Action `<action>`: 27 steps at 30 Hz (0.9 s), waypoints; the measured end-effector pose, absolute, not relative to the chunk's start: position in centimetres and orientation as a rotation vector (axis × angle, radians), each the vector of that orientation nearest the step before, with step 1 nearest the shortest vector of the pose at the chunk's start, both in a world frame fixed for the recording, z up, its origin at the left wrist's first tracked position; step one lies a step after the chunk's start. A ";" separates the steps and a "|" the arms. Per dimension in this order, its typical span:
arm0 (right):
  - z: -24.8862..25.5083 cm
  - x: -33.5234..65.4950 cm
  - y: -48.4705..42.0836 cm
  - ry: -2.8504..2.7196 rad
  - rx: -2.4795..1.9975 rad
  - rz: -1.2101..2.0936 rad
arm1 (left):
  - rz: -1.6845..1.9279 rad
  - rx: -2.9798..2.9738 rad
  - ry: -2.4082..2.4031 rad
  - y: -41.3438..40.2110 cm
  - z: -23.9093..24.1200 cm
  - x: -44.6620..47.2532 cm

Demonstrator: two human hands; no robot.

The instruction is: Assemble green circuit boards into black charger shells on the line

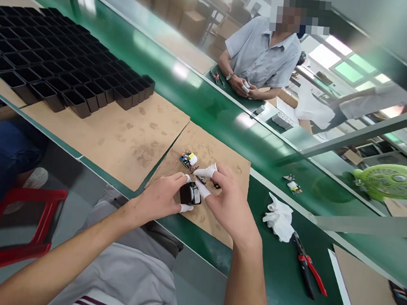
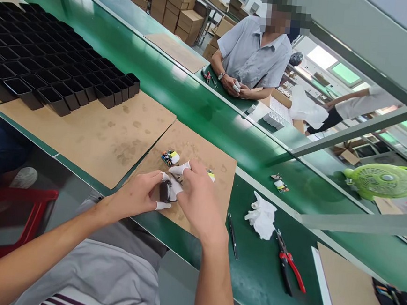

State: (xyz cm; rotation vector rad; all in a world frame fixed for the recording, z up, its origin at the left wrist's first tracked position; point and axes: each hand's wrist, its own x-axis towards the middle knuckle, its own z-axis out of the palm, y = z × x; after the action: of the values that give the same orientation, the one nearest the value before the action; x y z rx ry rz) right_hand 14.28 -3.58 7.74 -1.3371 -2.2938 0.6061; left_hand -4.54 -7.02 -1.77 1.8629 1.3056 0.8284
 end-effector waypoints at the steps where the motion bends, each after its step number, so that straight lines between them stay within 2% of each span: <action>1: 7.7 14.5 -4.2 -2.335 -1.277 0.554 | 0.832 1.857 1.318 -7.0 -1.8 -4.5; 8: 3.4 15.3 -9.1 -2.162 -1.109 0.263 | 0.830 1.830 1.372 -7.0 -1.7 -4.4; 14: -0.4 14.0 -10.0 -1.831 -1.204 0.157 | 0.784 1.875 1.361 -6.8 -1.6 -4.3; 27: 0.1 13.5 -10.5 -1.996 -1.195 0.073 | 0.727 1.905 1.364 -6.9 -1.3 -4.3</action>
State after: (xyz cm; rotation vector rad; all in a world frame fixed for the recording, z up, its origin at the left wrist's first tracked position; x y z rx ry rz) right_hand 13.51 -10.53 0.05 -1.1953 -1.9964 0.0728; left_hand -4.33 -6.86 -1.34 1.9053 1.3640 0.7271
